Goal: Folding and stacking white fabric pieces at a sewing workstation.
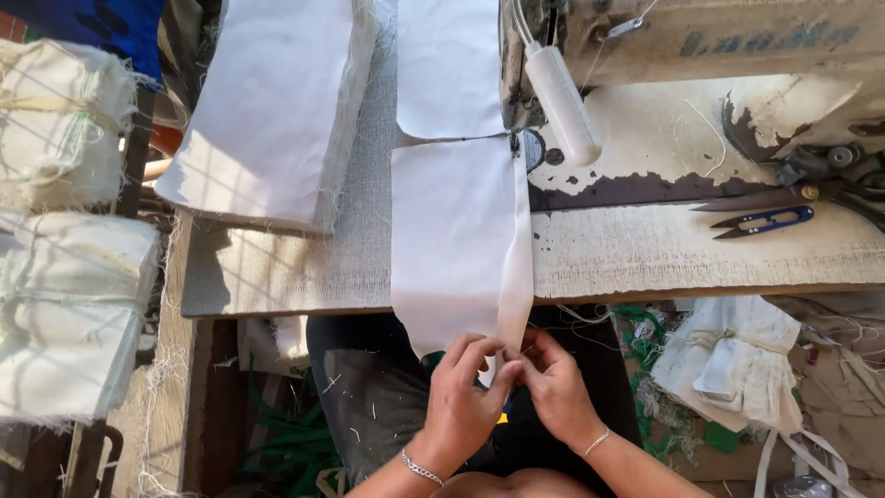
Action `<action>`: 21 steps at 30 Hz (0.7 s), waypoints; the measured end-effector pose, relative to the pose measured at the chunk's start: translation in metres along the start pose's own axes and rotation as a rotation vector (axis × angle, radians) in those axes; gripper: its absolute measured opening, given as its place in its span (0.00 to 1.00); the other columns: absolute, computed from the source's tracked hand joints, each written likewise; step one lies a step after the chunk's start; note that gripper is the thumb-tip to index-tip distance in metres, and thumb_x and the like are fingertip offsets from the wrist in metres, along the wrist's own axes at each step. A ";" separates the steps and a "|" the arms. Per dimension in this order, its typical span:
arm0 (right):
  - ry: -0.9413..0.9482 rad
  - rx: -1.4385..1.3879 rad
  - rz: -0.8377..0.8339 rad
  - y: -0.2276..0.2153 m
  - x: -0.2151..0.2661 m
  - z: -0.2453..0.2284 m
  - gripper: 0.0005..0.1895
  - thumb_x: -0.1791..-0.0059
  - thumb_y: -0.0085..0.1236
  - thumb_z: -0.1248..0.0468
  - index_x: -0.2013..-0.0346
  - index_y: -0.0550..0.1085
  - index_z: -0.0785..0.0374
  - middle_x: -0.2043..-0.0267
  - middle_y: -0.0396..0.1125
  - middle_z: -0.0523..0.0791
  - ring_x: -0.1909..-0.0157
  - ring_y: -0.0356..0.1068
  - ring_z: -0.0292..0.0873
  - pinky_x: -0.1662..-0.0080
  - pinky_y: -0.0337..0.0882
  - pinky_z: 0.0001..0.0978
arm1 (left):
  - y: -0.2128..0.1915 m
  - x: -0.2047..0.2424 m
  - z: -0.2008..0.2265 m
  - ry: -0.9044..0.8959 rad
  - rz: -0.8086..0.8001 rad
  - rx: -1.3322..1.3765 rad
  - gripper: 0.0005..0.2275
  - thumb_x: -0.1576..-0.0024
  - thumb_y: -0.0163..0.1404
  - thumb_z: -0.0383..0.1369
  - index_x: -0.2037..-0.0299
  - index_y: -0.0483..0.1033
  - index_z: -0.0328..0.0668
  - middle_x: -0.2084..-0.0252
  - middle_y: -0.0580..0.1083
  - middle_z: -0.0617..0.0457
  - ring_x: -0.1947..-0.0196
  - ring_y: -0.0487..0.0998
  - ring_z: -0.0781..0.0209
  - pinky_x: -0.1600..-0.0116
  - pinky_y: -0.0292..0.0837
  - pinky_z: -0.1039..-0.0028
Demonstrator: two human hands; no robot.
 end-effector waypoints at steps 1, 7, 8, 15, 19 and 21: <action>0.058 0.070 0.061 -0.002 0.004 -0.004 0.14 0.50 0.59 0.61 0.55 0.77 0.68 0.65 0.75 0.49 0.64 0.72 0.39 0.60 0.76 0.32 | 0.006 0.016 -0.013 -0.105 0.024 0.046 0.09 0.45 0.61 0.32 0.58 0.77 0.40 0.60 0.74 0.52 0.74 0.71 0.61 0.65 0.74 0.72; 0.056 0.010 0.054 -0.007 0.012 -0.009 0.10 0.50 0.61 0.65 0.63 0.80 0.73 0.71 0.73 0.49 0.69 0.70 0.39 0.68 0.74 0.28 | 0.009 0.036 -0.006 -0.113 0.076 0.112 0.14 0.48 0.64 0.27 0.53 0.78 0.39 0.64 0.76 0.53 0.72 0.73 0.63 0.63 0.74 0.75; 0.056 0.012 0.053 -0.006 0.015 -0.011 0.10 0.50 0.61 0.65 0.63 0.80 0.73 0.71 0.73 0.49 0.69 0.70 0.39 0.68 0.74 0.28 | 0.007 0.039 -0.002 -0.113 0.078 0.113 0.14 0.48 0.64 0.27 0.53 0.78 0.39 0.64 0.76 0.53 0.72 0.73 0.63 0.63 0.74 0.75; -0.022 0.150 0.074 -0.005 0.036 -0.055 0.11 0.51 0.63 0.62 0.62 0.71 0.65 0.69 0.66 0.45 0.69 0.67 0.39 0.66 0.70 0.30 | 0.012 0.058 -0.014 -0.600 0.015 0.414 0.08 0.46 0.64 0.29 0.67 0.75 0.46 0.74 0.73 0.61 0.75 0.70 0.72 0.68 0.69 0.79; 0.055 0.449 0.060 0.001 0.043 -0.076 0.10 0.51 0.62 0.61 0.72 0.72 0.63 0.82 0.66 0.44 0.80 0.63 0.36 0.74 0.67 0.28 | 0.025 0.063 -0.001 -0.416 -0.061 0.244 0.12 0.45 0.64 0.30 0.70 0.69 0.48 0.78 0.70 0.62 0.79 0.65 0.69 0.72 0.66 0.76; 0.093 0.511 0.104 -0.006 0.048 -0.076 0.08 0.50 0.61 0.60 0.69 0.75 0.62 0.77 0.69 0.42 0.76 0.64 0.35 0.70 0.67 0.27 | 0.026 0.068 0.007 -0.464 -0.182 0.251 0.14 0.45 0.65 0.34 0.72 0.68 0.47 0.80 0.69 0.60 0.80 0.63 0.68 0.72 0.64 0.74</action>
Point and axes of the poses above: each hand's wrist, its own x-axis away from the middle knuckle, its own y-axis out of the palm, z = x × y, the point moved 9 cm from there along -x, towards the middle knuckle
